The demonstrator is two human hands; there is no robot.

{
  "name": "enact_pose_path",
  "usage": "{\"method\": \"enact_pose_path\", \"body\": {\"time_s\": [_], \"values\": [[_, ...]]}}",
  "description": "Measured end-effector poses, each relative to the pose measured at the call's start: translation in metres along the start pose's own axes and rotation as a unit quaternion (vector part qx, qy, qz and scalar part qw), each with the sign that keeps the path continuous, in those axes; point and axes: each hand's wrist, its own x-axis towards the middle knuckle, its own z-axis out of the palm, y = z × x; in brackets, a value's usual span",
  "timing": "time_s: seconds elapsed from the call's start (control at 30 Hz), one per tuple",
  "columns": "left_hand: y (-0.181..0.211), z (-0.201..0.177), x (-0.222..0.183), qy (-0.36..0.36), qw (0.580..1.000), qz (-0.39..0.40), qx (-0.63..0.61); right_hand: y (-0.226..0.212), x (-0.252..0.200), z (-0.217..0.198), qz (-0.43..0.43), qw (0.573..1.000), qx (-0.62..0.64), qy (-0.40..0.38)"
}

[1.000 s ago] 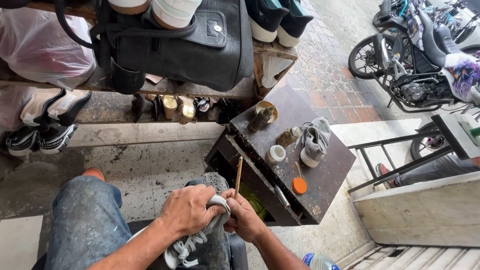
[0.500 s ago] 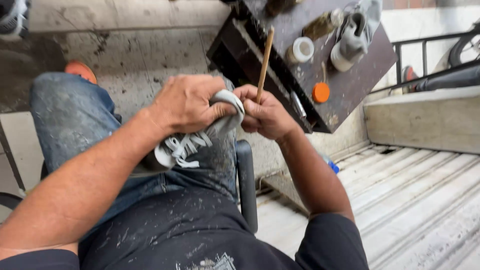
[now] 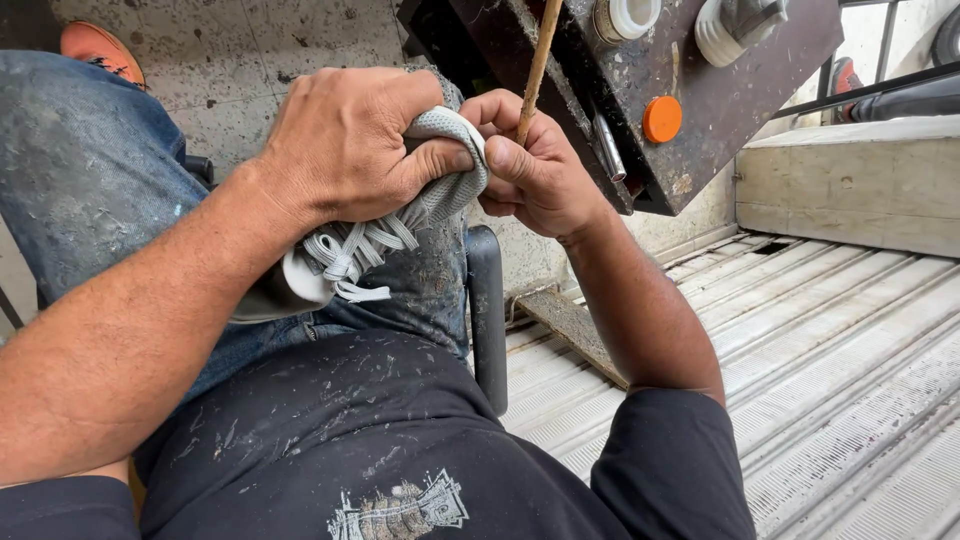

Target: Applying adhesive or dye to the edges of a sneaker using a brush and organizing shoes on a workbench

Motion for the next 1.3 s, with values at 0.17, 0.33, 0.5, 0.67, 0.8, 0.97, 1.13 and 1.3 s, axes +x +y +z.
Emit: {"method": "enact_pose_path", "body": {"time_s": [0.17, 0.33, 0.5, 0.67, 0.8, 0.97, 1.13, 1.3], "values": [[0.003, -0.001, -0.004, -0.018, 0.999, -0.014, 0.039, 0.005, -0.004, -0.003, 0.026, 1.000, -0.014, 0.005], [0.000, 0.004, -0.010, -0.029, 0.994, 0.027, 0.106, 0.001, -0.005, -0.006, 0.074, 0.995, -0.064, -0.007], [0.002, 0.007, -0.012, -0.072, 0.977, 0.062, 0.193, 0.002, -0.002, -0.013, 0.126, 0.984, -0.124, -0.025], [-0.002, 0.013, -0.017, -0.029, 0.981, 0.073, 0.178, 0.009, -0.004, -0.010, 0.115, 0.989, -0.095, -0.020], [-0.002, 0.017, -0.019, -0.027, 0.976, 0.097, 0.193, 0.015, -0.005, -0.017, 0.125, 0.988, -0.085, -0.021], [-0.002, 0.018, -0.018, -0.057, 0.970, 0.108, 0.212, 0.015, -0.005, -0.018, 0.150, 0.981, -0.121, -0.015], [-0.007, 0.023, -0.020, -0.025, 0.984, 0.082, 0.159, 0.024, -0.011, -0.013, 0.103, 0.992, -0.069, 0.002], [-0.005, 0.022, -0.021, -0.041, 0.994, 0.045, 0.095, 0.037, -0.015, -0.005, 0.062, 0.997, -0.020, 0.038]]}}
